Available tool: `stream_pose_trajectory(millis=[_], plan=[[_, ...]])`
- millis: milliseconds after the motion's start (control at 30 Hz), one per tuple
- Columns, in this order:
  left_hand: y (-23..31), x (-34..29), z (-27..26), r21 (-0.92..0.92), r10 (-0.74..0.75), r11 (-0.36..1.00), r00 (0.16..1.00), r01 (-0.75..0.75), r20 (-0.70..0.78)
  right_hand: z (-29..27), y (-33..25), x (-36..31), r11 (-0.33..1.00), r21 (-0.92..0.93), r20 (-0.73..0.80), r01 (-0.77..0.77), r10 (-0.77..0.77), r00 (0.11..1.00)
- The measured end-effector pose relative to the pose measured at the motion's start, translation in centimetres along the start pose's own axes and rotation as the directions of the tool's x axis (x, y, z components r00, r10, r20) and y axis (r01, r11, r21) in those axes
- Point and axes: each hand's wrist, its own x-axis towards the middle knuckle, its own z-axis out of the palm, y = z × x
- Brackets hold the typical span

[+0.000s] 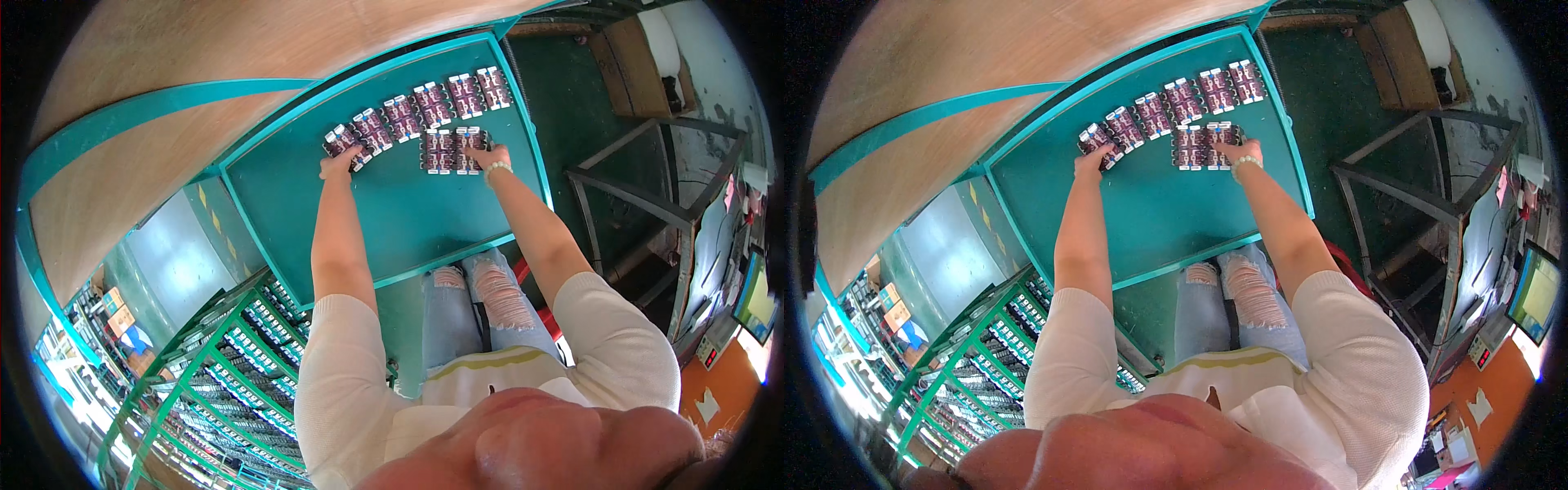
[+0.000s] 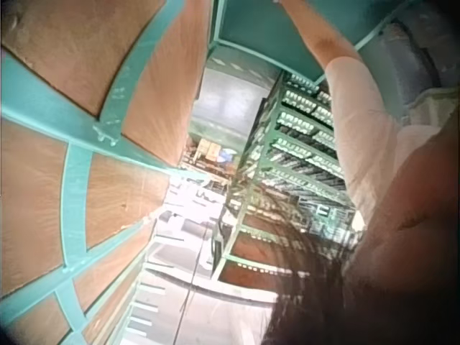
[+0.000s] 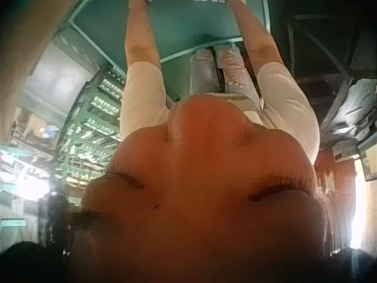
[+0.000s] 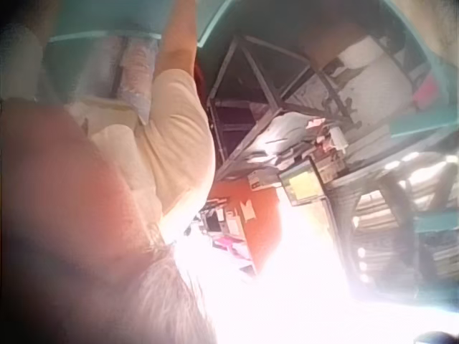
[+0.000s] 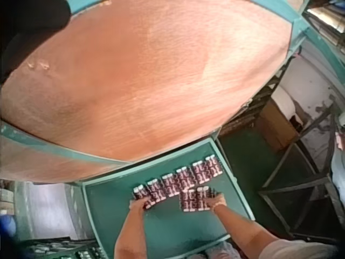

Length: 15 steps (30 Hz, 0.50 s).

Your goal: The person picks up purple circuit boards from a green rack and places them onto a workbench. They then pick up small white components and insert them into the boards by hand, repeating this process for multiple units. The person handles the boards one at a time, inserting components and placing the finished boards into a pile on the table.

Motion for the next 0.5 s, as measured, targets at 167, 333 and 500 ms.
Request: stream_pose_trajectory(millis=[167, 333, 500], plan=[[-0.6, -0.6, 1.5, -0.41, 0.076, 0.907, 0.994, -0.101, -0.078, -0.1, -0.1, 0.1, 0.996, -0.091, 0.004, 0.018, -0.017, 1.0], [0.5, -2.8, -1.7, -0.705, 0.093, 0.704, 0.974, 0.082, 0.206, -4.2, -0.6, -3.2, 0.967, 0.222, 0.1, 0.123, -0.148, 0.984], [1.0, -2.6, 0.5, -0.732, 0.351, 0.653, 0.779, 0.194, 0.519, -1.2, -1.5, -5.6, 0.761, 0.646, 0.221, 0.062, -0.264, 0.939]])
